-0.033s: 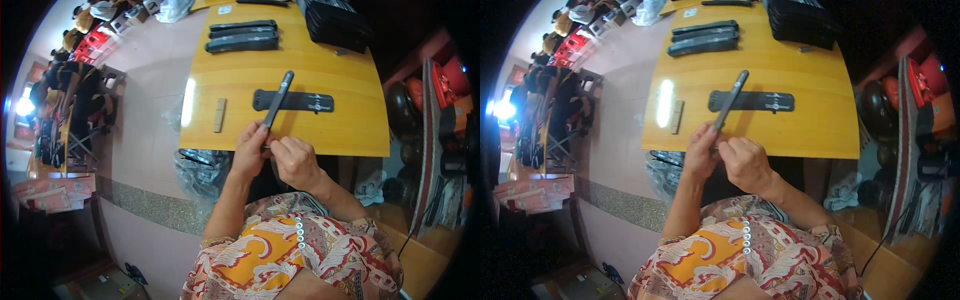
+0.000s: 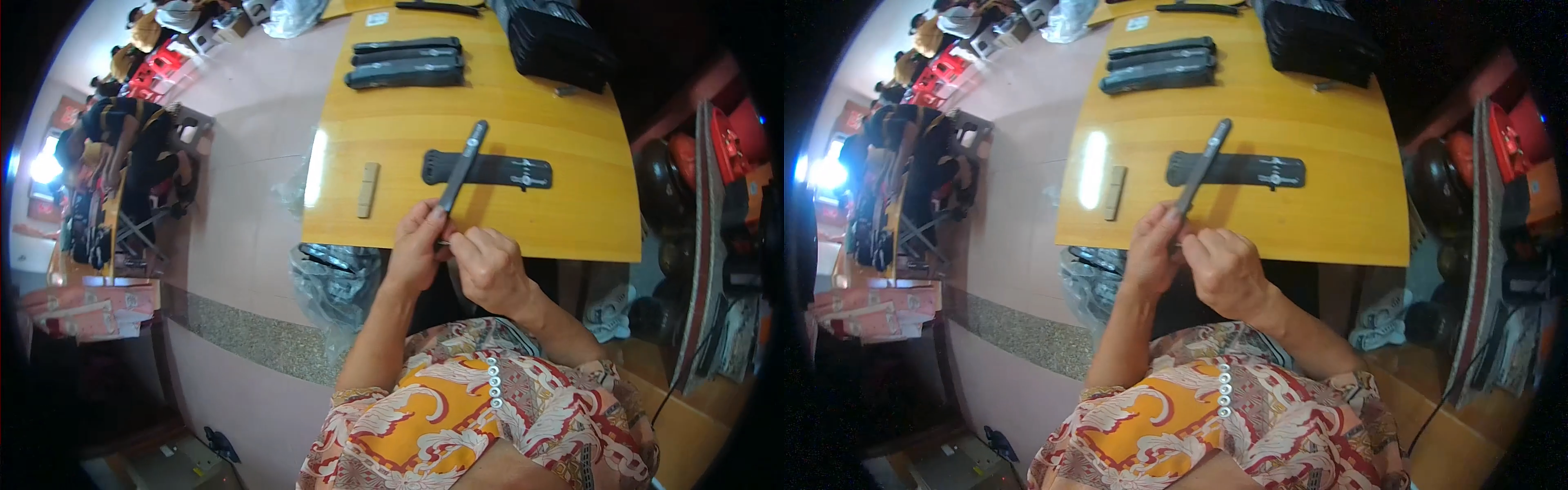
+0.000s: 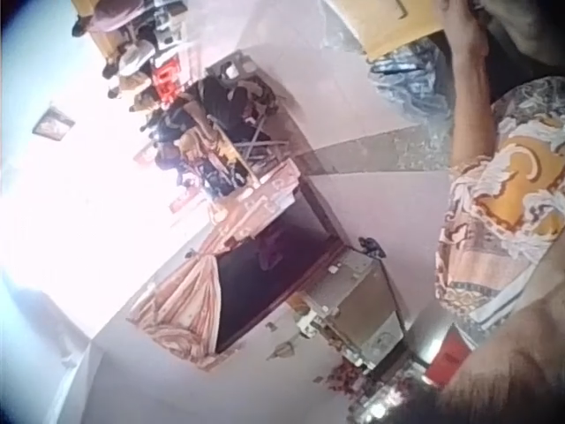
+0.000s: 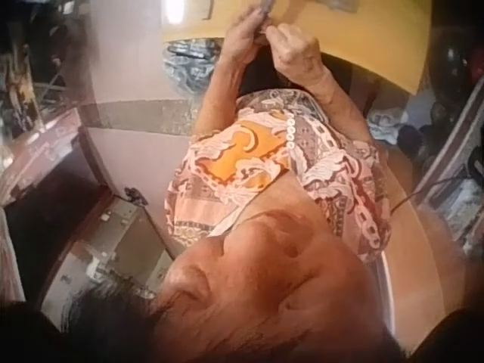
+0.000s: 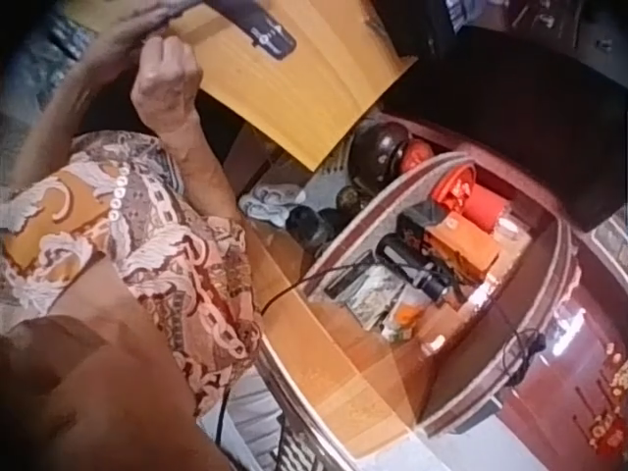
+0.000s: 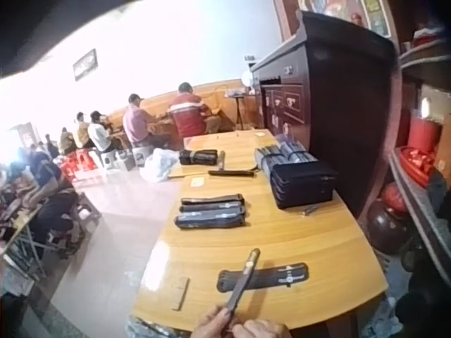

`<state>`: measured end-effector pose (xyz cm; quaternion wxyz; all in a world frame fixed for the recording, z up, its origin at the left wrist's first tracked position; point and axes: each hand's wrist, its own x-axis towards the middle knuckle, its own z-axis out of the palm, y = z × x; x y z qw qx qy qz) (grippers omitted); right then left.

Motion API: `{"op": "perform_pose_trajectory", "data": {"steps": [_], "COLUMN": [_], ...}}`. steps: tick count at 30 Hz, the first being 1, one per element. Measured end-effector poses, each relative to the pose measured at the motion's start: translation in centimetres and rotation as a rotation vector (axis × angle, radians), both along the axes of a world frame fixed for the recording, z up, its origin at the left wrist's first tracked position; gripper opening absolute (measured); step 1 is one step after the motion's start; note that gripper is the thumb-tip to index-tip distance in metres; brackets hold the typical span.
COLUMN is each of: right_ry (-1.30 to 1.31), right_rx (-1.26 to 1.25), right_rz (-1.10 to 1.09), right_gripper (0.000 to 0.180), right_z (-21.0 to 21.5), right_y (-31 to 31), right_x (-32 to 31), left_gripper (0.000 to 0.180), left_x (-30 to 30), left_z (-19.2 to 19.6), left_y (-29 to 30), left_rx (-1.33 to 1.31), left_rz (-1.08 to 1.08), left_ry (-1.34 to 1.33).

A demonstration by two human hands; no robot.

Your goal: Assembling small metal components onto leather or synthetic straps at a workstation.

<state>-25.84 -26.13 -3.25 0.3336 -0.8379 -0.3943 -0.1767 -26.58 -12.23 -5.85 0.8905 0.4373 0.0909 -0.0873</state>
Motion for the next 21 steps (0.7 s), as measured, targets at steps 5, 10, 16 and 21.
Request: {"op": "perform_pose_trajectory", "data": {"steps": [5,10,16,21], "right_ry": [-0.092,0.058,0.02,-0.139], "right_rx": [-0.085,0.07,0.071,-0.011], "right_rz": [0.016,-0.056,-0.133,-0.062], "right_gripper": [0.009,0.009,0.006,0.007], "right_z": [0.5,-0.8,-0.9,-0.5], "right_y": [-0.8,-0.2,0.0,-1.0], "right_x": [0.6,-0.2,-0.8,0.5], "left_gripper": [0.015,0.016,0.019,0.022], "left_x": [0.3,0.3,0.1,0.1], "left_z": [-0.3,0.5,0.1,0.2], "left_y": [-0.5,-1.0,-1.8,-2.1], "left_rx": [0.071,0.191,0.249,0.344], "left_rz": [-0.028,-0.003,0.054,0.061], "left_ry": [0.024,0.044,-0.044,-0.094]}}
